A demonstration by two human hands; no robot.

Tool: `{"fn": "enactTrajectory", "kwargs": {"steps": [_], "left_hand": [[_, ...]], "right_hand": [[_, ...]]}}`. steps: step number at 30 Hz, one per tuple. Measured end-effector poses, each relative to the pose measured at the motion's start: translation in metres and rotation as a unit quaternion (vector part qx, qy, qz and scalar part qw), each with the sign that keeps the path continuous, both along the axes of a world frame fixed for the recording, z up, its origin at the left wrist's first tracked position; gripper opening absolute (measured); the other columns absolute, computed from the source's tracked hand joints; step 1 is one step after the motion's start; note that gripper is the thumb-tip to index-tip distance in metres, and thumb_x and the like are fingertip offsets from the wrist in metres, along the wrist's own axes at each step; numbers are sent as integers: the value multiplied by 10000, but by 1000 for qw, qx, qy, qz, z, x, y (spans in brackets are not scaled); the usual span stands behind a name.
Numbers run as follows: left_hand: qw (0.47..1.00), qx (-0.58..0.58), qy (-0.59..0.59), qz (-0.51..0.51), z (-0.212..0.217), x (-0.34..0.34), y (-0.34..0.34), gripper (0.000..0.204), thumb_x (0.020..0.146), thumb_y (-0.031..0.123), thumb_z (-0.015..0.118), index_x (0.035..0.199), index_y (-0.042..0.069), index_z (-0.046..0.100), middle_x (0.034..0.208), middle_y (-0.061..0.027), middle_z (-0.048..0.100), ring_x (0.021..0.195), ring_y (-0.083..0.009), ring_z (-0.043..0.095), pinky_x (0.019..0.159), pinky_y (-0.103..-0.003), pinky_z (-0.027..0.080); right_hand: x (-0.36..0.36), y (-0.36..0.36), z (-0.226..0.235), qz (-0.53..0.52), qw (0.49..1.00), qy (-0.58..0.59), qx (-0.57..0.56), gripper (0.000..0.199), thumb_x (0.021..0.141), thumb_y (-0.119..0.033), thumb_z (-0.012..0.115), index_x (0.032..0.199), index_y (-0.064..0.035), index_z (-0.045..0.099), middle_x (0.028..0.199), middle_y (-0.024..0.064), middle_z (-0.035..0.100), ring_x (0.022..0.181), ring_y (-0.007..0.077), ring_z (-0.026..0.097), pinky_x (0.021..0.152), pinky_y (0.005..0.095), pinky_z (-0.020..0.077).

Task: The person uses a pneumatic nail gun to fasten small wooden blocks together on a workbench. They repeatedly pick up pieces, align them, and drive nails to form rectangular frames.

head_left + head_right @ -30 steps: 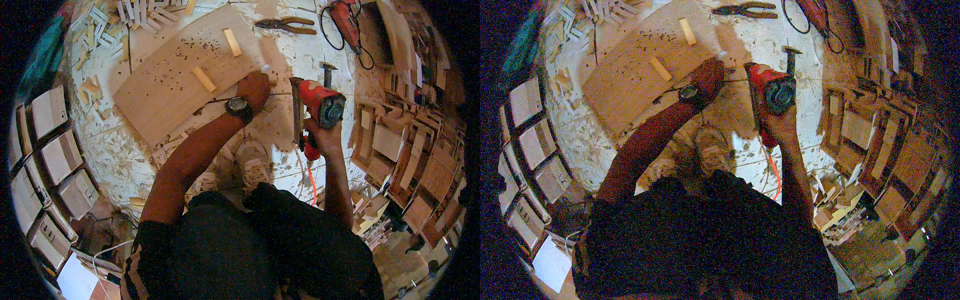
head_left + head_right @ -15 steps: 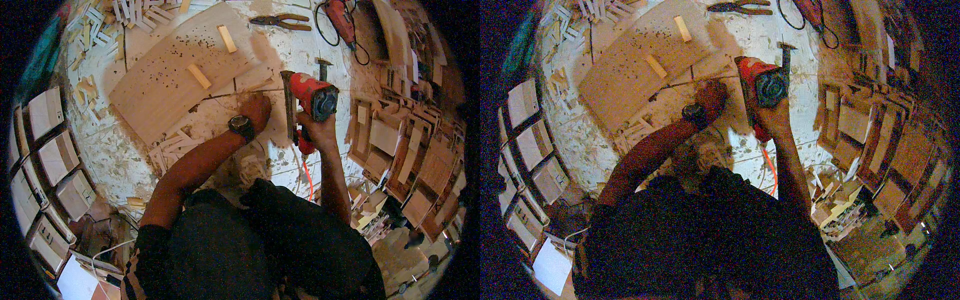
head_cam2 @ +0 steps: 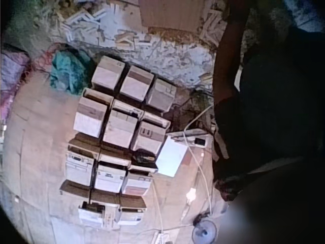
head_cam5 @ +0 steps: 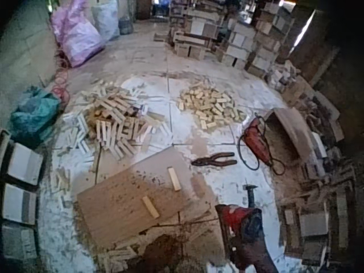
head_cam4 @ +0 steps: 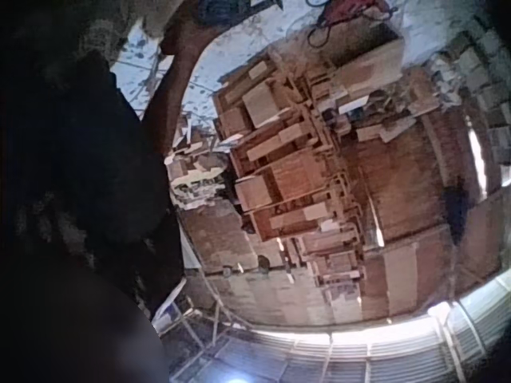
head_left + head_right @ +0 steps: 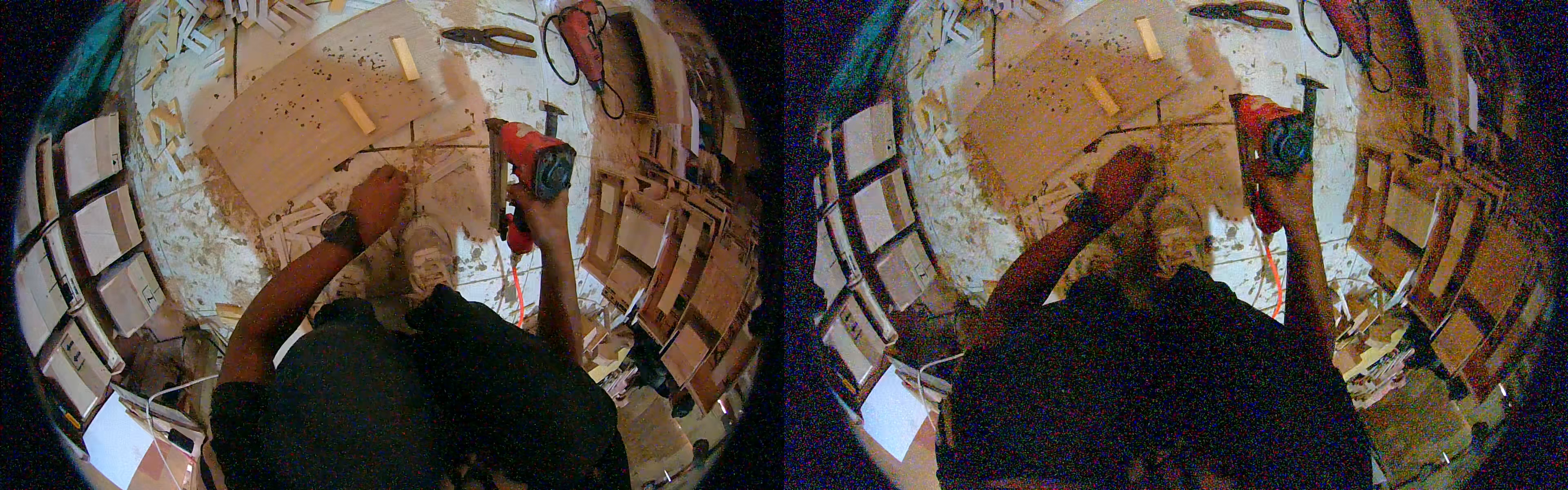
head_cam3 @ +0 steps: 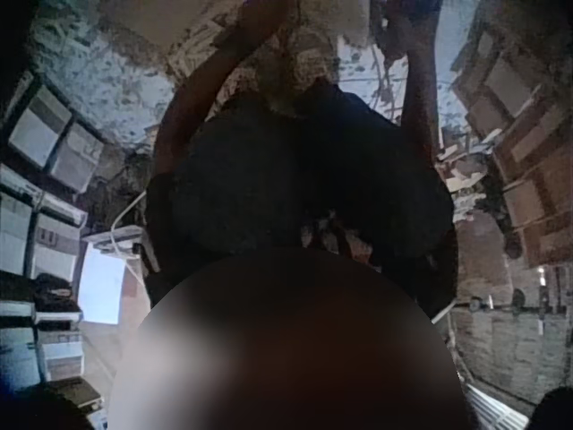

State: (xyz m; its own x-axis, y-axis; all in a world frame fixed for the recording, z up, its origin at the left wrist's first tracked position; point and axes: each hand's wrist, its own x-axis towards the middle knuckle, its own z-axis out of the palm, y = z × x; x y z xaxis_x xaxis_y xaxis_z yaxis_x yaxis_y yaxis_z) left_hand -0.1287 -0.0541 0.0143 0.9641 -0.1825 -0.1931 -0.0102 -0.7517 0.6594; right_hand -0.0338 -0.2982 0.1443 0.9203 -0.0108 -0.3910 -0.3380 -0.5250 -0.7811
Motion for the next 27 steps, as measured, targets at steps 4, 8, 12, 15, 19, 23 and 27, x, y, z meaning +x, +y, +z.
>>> {"fn": "enactTrajectory", "kwargs": {"steps": [4,8,12,15,19,23,27], "left_hand": [[1000,20,4,-5,17,-33,39,276,769,97,566,1044,86,589,1049,-135,566,1007,-323,549,822,-431,483],[987,113,19,-112,31,-53,86,264,775,104,578,1038,83,588,1069,-126,565,1039,-307,527,853,-409,462],[992,71,-11,-100,28,-65,97,294,740,125,616,1027,71,583,1122,-123,536,1086,-307,496,896,-436,415],[986,127,26,-105,20,-70,92,318,719,114,637,1027,61,577,1167,-131,518,1091,-314,489,910,-458,392],[991,123,4,-61,21,-74,90,324,698,84,644,1014,56,577,1173,-137,528,1093,-312,489,914,-467,383],[999,31,34,30,34,-64,90,277,728,102,655,993,44,602,981,-125,621,971,-301,563,877,-429,418],[952,-207,94,205,43,-27,90,260,794,151,651,1015,15,632,775,-105,661,717,-221,628,692,-349,500]], "right_hand": [[-1,-3,1,49,999,-11,-16,350,673,-20,701,1000,-32,576,847,54,626,695,137,603,591,295,496],[-1,-1,6,59,997,12,-43,356,678,-16,696,1009,-29,568,853,60,623,671,139,602,588,293,501],[-4,6,8,27,999,27,0,354,683,-5,688,1015,-21,564,856,64,625,673,145,605,596,298,513],[-5,10,8,19,999,37,-5,352,686,1,686,1015,-16,564,859,64,626,684,150,610,604,303,519],[-8,13,7,7,999,17,36,335,683,2,690,997,-10,573,840,63,628,685,151,613,604,300,518],[-9,16,5,-3,999,23,29,326,675,0,695,980,-12,582,802,58,627,675,149,610,599,299,517],[-4,27,2,54,997,20,-40,337,663,-14,703,978,-15,584,787,55,623,669,138,601,582,309,516]]}}
